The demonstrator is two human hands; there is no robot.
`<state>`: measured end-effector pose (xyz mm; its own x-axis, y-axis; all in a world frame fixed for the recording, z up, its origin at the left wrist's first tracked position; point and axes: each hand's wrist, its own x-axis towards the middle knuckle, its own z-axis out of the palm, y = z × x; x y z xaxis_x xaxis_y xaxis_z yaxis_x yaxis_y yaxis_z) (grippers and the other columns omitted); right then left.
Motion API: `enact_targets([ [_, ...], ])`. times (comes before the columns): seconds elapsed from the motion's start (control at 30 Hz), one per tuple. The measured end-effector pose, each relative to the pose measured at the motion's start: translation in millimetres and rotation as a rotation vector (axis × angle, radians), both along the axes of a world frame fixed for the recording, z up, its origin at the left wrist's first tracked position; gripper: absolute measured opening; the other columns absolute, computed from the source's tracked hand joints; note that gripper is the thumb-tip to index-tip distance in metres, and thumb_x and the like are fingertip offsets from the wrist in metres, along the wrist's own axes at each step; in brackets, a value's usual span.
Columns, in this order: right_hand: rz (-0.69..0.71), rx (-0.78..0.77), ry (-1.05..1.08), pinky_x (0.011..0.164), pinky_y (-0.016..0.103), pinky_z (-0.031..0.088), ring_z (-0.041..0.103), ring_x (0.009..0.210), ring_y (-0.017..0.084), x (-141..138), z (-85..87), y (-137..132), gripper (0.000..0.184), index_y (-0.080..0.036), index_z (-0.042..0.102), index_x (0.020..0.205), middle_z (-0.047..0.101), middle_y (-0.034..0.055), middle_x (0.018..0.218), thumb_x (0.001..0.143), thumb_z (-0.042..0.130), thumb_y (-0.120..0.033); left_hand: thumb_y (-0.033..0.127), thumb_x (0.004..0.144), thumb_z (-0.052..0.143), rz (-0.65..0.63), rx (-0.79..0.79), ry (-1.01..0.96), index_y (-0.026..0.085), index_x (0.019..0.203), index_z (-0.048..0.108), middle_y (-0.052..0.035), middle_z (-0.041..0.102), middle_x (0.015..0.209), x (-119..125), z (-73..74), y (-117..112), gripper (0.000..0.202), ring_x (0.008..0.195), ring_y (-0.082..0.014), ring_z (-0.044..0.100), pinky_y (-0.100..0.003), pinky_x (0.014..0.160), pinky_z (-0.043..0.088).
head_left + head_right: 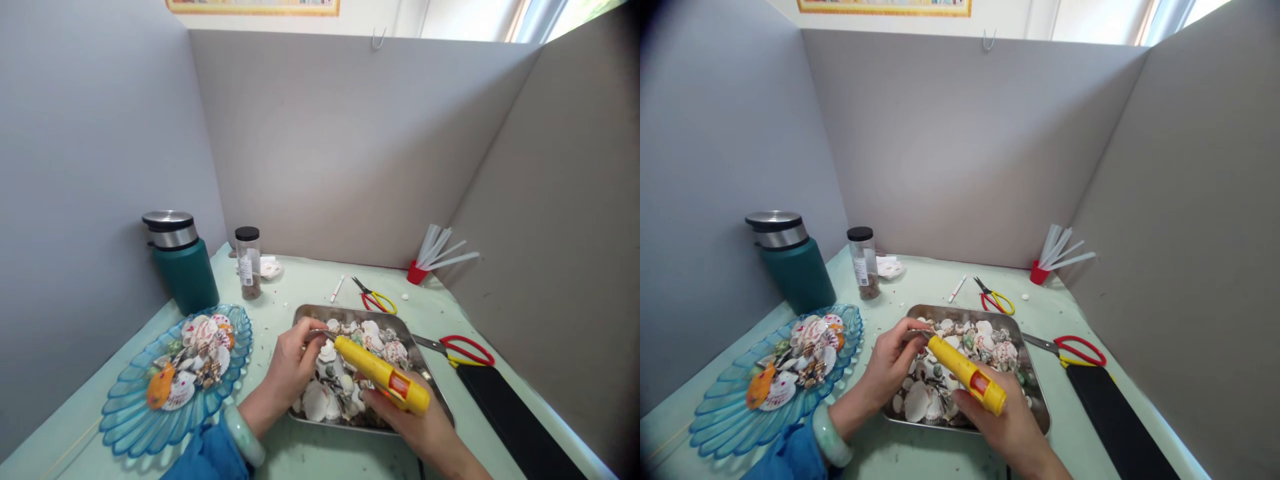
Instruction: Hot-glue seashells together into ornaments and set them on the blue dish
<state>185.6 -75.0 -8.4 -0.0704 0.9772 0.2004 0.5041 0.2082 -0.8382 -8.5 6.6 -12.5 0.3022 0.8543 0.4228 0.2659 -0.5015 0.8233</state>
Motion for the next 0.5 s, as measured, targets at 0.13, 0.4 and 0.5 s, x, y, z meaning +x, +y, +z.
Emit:
enact_targets([
  [0.13, -0.003, 0.123, -0.084, 0.056, 0.024, 0.047, 0.057, 0.058, 0.015, -1.2, -1.6, -0.3, 0.024, -0.017, 0.062, 0.075, 0.062, 0.0011, 0.065, 0.083, 0.056, -0.039, 0.027, 0.089, 0.046, -0.030, -0.074, -0.047, 0.018, 0.096, 0.056, -0.0029, 0.067, 0.073, 1.4, 3.3, -1.7, 0.015, 0.063, -0.0145, 0.063, -0.022, 0.058, 0.047],
  [0.4, -0.038, 0.196, -0.094, 0.056, 0.022, 0.046, 0.058, 0.059, 0.015, -3.6, -2.3, 0.6, 0.021, -0.018, 0.062, 0.079, 0.064, 0.0014, 0.069, 0.085, 0.055, -0.036, 0.035, 0.088, 0.047, -0.029, -0.188, -0.039, 0.019, 0.090, 0.048, 0.0023, 0.062, 0.052, 3.1, 8.9, -7.1, 0.016, 0.047, -0.0148, 0.060, -0.023, 0.051, 0.045],
  [0.5, 0.017, 0.229, -0.116, 0.056, 0.021, 0.045, 0.058, 0.058, 0.013, -6.8, 2.0, -0.6, 0.017, -0.018, 0.063, 0.083, 0.064, 0.0008, 0.071, 0.085, 0.055, -0.033, 0.035, 0.086, 0.048, -0.030, -0.224, -0.056, 0.020, 0.089, 0.047, 0.0034, 0.062, 0.050, 3.8, 9.5, -7.4, 0.014, 0.045, -0.0152, 0.060, -0.022, 0.047, 0.045],
])
